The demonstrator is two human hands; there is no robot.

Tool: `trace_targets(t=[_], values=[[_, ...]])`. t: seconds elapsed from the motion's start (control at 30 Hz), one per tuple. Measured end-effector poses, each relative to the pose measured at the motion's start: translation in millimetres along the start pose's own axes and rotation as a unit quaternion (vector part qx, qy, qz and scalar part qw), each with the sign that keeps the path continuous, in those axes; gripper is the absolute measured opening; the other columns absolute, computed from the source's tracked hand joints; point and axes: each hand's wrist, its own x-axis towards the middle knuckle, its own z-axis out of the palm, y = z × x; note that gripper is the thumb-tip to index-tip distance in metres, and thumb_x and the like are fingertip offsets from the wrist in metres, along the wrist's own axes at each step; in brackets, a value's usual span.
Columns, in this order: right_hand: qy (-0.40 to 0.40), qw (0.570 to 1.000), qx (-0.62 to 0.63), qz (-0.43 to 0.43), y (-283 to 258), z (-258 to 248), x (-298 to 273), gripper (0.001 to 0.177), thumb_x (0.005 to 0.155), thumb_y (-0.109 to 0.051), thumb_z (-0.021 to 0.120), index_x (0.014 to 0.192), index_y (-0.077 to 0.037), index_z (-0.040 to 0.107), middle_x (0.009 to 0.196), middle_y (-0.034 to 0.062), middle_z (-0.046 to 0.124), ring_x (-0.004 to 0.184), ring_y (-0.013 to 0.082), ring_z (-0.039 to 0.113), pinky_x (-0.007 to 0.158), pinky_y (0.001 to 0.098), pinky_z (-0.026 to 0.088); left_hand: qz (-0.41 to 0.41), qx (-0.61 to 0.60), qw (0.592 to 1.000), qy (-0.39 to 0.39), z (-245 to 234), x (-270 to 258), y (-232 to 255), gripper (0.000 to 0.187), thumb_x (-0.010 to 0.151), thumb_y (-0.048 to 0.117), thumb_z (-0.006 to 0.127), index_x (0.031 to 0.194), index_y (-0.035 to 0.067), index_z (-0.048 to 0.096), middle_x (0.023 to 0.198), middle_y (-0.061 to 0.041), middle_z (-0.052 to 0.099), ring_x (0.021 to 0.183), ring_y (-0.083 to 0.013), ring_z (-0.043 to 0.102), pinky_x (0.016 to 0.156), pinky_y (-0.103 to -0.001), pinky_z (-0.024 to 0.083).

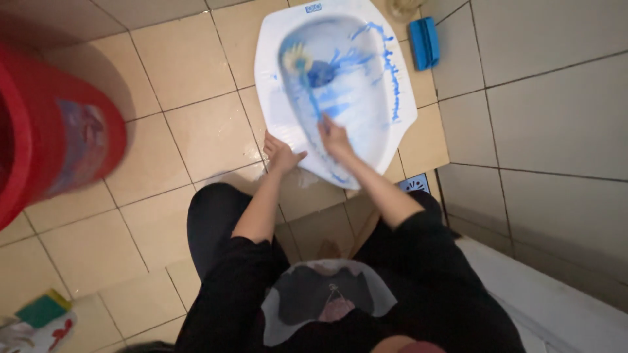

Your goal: The person applies blue liquid cleaner to the toilet bowl, then scrubs the interior with a toilet brush. They later use a sponge and water from a pink scoop to wipe the exterior surfaces of the toilet.

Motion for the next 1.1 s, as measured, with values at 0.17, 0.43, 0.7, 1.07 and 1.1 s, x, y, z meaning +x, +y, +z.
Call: trace_targets(t=[0.17,0.43,0.7,1.07,1.1], values=[[-0.023,0.886,0.311,0.343,-27,-13,36,0.039,0.109,-0.029,0.055,0.124,0.004,0.067,0.089,0.0403,0.055,0.071,0.0596,0.059,0.063,0.063,0.047,-0.003,-0.073,0.997,0.016,-14,-13,10,0.151,0.066,0.047,0.091,0.148,-0.021,-0.017,0.155,-0.041,0.007,0.141,-0.0546,0.017,0.12,-0.055,0.02],[0.047,0.935,0.226,0.268,28,24,41,0.028,0.104,-0.034,0.056,0.102,-0.009,0.07,0.061,0.0108,0.063,0.047,0.0224,0.06,0.047,0.0436,0.048,0.02,-0.039,0.999,0.017,1,-1,1,0.15,0.07,0.049,0.091,0.145,-0.024,-0.015,0.155,-0.043,0.003,0.141,-0.0553,0.015,0.121,-0.056,0.017],[-0.003,0.86,0.362,0.358,48,36,26,0.055,0.112,-0.038,0.057,0.104,0.016,0.063,0.06,0.015,0.057,0.043,0.0228,0.055,0.041,0.0409,0.045,0.021,-0.009,1.0,-0.002,15,2,-14,0.151,0.07,0.051,0.092,0.143,-0.024,-0.016,0.155,-0.044,-0.002,0.141,-0.0563,0.013,0.12,-0.059,0.015],[-0.1,0.858,0.407,0.297,38,-17,76,0.031,0.11,-0.028,0.059,0.103,0.002,0.063,0.072,0.0143,0.058,0.045,0.0187,0.052,0.041,0.0359,0.043,0.015,-0.077,0.997,0.003,-2,-2,-3,0.151,0.07,0.047,0.093,0.147,-0.02,-0.019,0.156,-0.041,0.001,0.144,-0.0545,0.012,0.124,-0.056,0.014],[-0.099,0.86,0.406,0.293,17,-24,71,0.031,0.11,-0.028,0.059,0.103,0.002,0.063,0.072,0.0143,0.058,0.045,0.0187,0.052,0.041,0.0359,0.043,0.018,-0.079,0.997,0.006,-5,-1,-2,0.151,0.07,0.047,0.093,0.147,-0.02,-0.019,0.156,-0.041,0.001,0.144,-0.0545,0.012,0.124,-0.056,0.014]])
